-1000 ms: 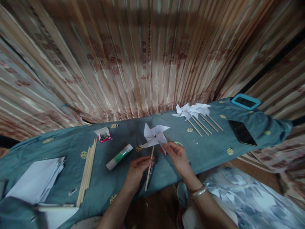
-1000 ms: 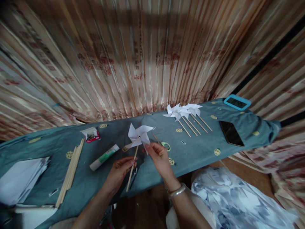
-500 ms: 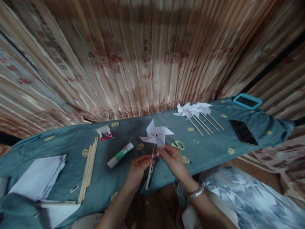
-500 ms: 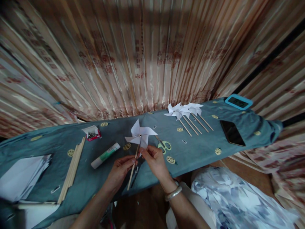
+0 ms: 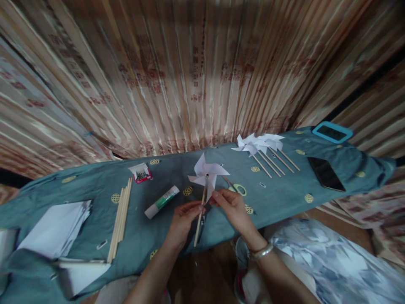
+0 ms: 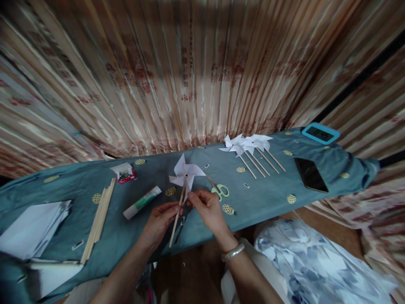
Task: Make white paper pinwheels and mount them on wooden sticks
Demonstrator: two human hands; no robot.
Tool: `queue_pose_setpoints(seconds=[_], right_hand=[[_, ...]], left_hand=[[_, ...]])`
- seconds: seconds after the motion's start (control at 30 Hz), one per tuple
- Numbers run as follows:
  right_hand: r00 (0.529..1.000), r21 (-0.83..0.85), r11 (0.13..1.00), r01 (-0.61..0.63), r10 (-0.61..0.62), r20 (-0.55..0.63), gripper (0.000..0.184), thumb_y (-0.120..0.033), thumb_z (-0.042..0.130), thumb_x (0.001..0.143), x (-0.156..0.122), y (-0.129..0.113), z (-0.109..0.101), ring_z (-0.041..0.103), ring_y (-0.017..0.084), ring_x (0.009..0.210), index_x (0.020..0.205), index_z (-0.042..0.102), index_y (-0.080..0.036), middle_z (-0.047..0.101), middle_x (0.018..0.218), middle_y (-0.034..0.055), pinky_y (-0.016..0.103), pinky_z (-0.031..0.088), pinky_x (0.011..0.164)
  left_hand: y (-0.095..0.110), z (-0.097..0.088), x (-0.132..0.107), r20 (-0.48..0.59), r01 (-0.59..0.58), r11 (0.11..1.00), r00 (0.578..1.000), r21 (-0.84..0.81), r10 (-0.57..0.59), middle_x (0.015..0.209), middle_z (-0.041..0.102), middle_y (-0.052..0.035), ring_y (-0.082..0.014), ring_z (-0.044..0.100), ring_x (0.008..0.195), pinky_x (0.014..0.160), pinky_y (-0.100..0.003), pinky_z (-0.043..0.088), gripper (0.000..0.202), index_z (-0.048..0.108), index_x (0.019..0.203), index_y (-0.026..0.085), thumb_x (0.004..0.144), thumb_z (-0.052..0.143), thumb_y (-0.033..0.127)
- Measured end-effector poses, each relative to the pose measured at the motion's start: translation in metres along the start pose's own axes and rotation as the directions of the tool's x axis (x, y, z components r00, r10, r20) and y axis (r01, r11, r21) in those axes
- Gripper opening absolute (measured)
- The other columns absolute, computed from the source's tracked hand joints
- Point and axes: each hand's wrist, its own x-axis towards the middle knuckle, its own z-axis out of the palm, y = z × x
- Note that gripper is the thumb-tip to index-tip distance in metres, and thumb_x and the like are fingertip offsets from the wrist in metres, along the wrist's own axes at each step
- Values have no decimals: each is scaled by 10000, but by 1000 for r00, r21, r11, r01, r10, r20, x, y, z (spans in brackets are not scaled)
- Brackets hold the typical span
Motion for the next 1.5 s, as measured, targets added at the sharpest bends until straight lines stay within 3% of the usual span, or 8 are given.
queue_pose_setpoints(seconds=[0.2, 0.5, 0.67, 1.1, 1.33, 1.5], right_hand=[[1000, 20, 1000, -17, 17, -6, 469, -649, 689, 741, 1, 1, -3, 547, 147, 591, 608, 688, -199, 665, 609, 26, 281, 406, 578], [993, 68, 998, 18, -10, -116, 473, -657, 697, 729, 9, -3, -16, 496, 132, 579, 608, 695, -200, 636, 592, 3, 275, 387, 582], [997, 83, 996, 31, -24, -80, 434, -602, 722, 736, 8, -2, -10, 467, 115, 557, 583, 670, -199, 576, 547, -18, 258, 366, 552], [999, 76, 997, 5, -3, -36, 429, -605, 721, 721, 8, 0, -3, 541, 129, 585, 609, 678, -194, 669, 604, 6, 261, 425, 583], [997, -32, 999, 37, -35, 70, 423, -576, 654, 796, 0, 4, 9, 539, 119, 561, 653, 679, -179, 660, 607, 6, 243, 414, 556], [985, -282, 954, 101, -57, 160, 354, -495, 609, 860, -10, 5, 19, 565, 124, 594, 736, 702, -177, 670, 653, 8, 236, 404, 570]], left_hand=[[2, 2, 0, -11, -2, 1000, 1000, 4, 2, 645, 717, -41, -137, 621, 636, 667, -242, 472, 372, 785, 733, 154, 489, 901, 410], [1, 5, -2, -18, 17, 1000, 1000, 1, -17, 633, 725, -48, -119, 608, 607, 612, -211, 441, 364, 796, 717, 165, 461, 906, 398], [1, 6, -2, -20, 17, 1000, 1000, 17, -17, 631, 728, -51, -129, 612, 601, 607, -223, 443, 352, 795, 707, 169, 457, 898, 396], [1, 5, 2, -48, -21, 1000, 999, -10, 21, 643, 735, -54, -145, 635, 618, 656, -253, 472, 357, 782, 679, 165, 429, 912, 384], [5, 3, 5, -42, -74, 994, 997, -85, 71, 641, 723, -45, -133, 621, 617, 672, -252, 478, 333, 787, 716, 146, 474, 897, 346], [12, 2, 5, -87, -79, 979, 994, -186, 64, 722, 752, -61, -144, 651, 666, 693, -260, 502, 371, 783, 720, 152, 425, 919, 330]])
